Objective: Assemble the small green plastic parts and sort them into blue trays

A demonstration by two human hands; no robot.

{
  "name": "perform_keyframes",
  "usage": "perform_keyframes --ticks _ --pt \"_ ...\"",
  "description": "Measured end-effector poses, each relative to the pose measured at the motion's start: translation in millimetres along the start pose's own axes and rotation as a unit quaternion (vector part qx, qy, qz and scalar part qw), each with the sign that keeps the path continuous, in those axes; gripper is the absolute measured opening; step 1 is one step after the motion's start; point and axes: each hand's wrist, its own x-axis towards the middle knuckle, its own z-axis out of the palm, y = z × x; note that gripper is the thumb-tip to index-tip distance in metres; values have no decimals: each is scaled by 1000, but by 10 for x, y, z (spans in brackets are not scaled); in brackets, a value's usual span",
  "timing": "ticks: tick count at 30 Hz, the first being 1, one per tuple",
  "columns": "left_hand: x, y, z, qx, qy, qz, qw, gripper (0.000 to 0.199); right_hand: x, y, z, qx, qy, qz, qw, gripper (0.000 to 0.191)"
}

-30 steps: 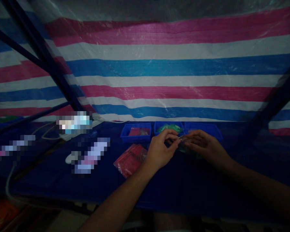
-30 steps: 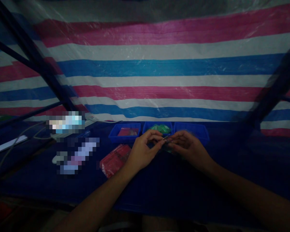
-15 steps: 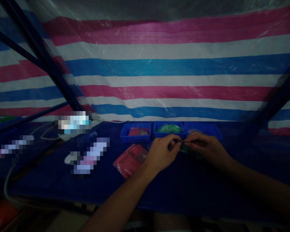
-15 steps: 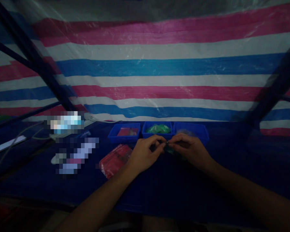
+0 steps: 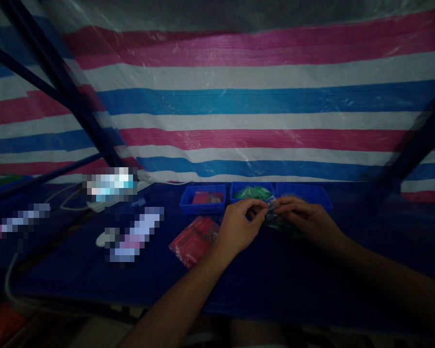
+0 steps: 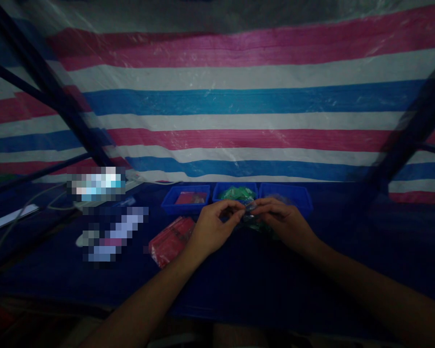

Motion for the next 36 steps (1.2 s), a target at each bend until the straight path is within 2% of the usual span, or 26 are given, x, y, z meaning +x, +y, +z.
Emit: perform_keyframes --ticks 4,8,14,18,22,24,26,29,32,36 --pt "18 -13 -10 37 -9 11 999 12 -24 -64 12 2 -3 51 999 23" --pt "3 2 -6 65 -16 47 997 10 -35 -103 18 6 -13 36 999 23" --pt "-19 0 0 68 -40 47 996 33 -30 -103 10 48 -39 9 998 20" --pt "-9 -26 -6 68 -28 35 997 28 -36 -115 -1 49 -51 28 997 25" --pt "-1 -38 9 76 -16 43 996 10 -50 -143 -2 35 -66 54 996 33" --pt "2 -31 13 73 -20 49 996 3 -52 -152 3 38 -53 58 996 32" --pt "4 -15 7 63 -32 55 996 7 -44 -153 7 30 -24 53 998 30" --pt "7 10 -20 50 -33 68 996 12 -17 -157 14 0 5 8 1000 26" --pt "9 15 -53 55 -14 83 995 11 -2 -183 35 4 -18 -18 1000 24" --pt "7 -7 -77 86 -18 69 994 14 -16 -212 58 15 -51 9 999 27"
